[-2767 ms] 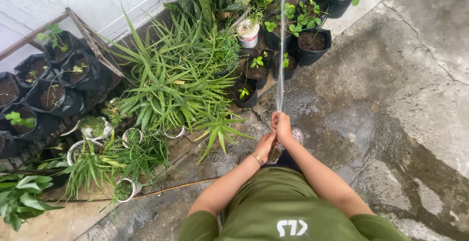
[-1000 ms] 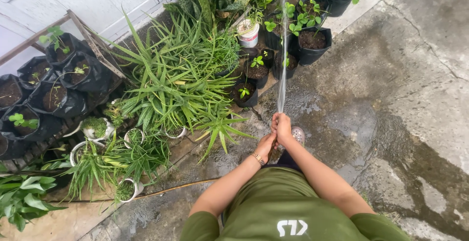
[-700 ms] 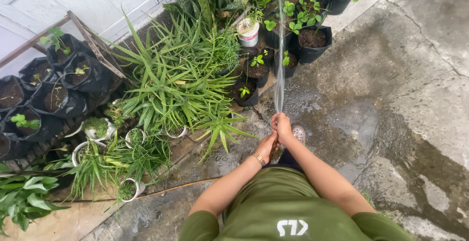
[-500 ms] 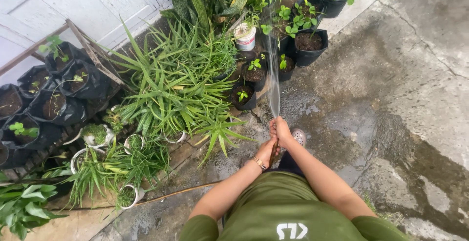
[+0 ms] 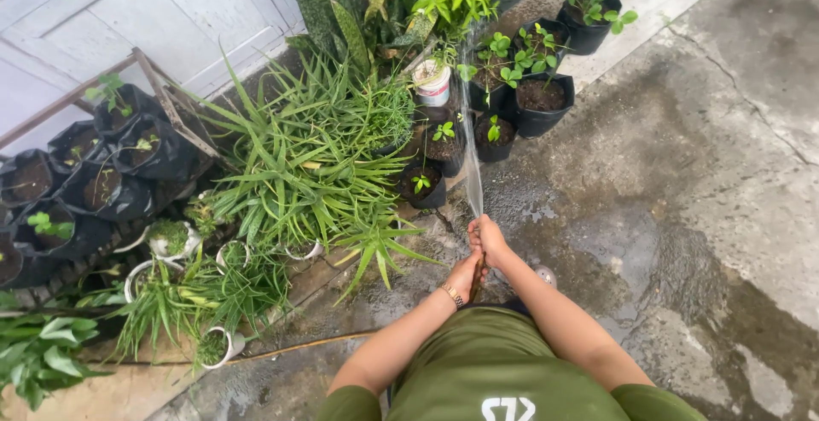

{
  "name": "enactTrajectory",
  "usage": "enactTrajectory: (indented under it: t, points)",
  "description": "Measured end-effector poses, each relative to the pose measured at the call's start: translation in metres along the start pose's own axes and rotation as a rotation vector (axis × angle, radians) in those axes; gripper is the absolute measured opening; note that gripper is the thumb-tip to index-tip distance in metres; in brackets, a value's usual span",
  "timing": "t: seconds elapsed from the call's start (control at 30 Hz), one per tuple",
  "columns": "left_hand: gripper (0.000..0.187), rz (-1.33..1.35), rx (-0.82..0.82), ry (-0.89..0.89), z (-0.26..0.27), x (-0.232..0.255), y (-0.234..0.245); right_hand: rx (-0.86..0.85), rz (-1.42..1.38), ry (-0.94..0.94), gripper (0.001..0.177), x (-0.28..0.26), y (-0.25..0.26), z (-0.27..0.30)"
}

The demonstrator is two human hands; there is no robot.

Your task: Watering several potted plants and seedlings in an outdoor area using a garden hose.

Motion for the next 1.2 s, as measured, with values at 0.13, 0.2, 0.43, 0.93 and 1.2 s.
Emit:
enactTrajectory:
  t: [0.13,0.2,0.43,0.93,1.2]
  points:
    - [0.035,0.024,0.027,-0.036,-0.017,0.0,-0.028,-0.072,0.026,0.002,0.029,-0.027,0.015,-0.001]
    - [0.036,-0.03,0.066,-0.052,-0.026,0.007,-0.043,-0.026,0.02,-0.007,0.031,-0.046,0.024,0.002]
    - [0.039,-0.107,0.093,-0.161,-0.047,0.012,-0.083,-0.056,-0.036,0.092,0.027,-0.085,0.058,-0.009]
    - [0.037,-0.167,0.251,-0.333,-0.114,0.0,-0.191,-0.179,-0.087,0.118,0.024,-0.177,0.149,-0.014]
    - [0.047,-0.637,0.767,-1.085,0.057,0.108,-0.25,-0.338,-0.077,0.178,0.033,-0.184,0.137,-0.079]
Point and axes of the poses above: each hand's wrist, its own z-axis away from the middle knuckle, its own y-axis out of the back of the hand, x = y × z, the point moved 10 cm from there along -z, towards the middle knuckle, and after that the axes turned 5 degrees about y, right-handed, at the moved point
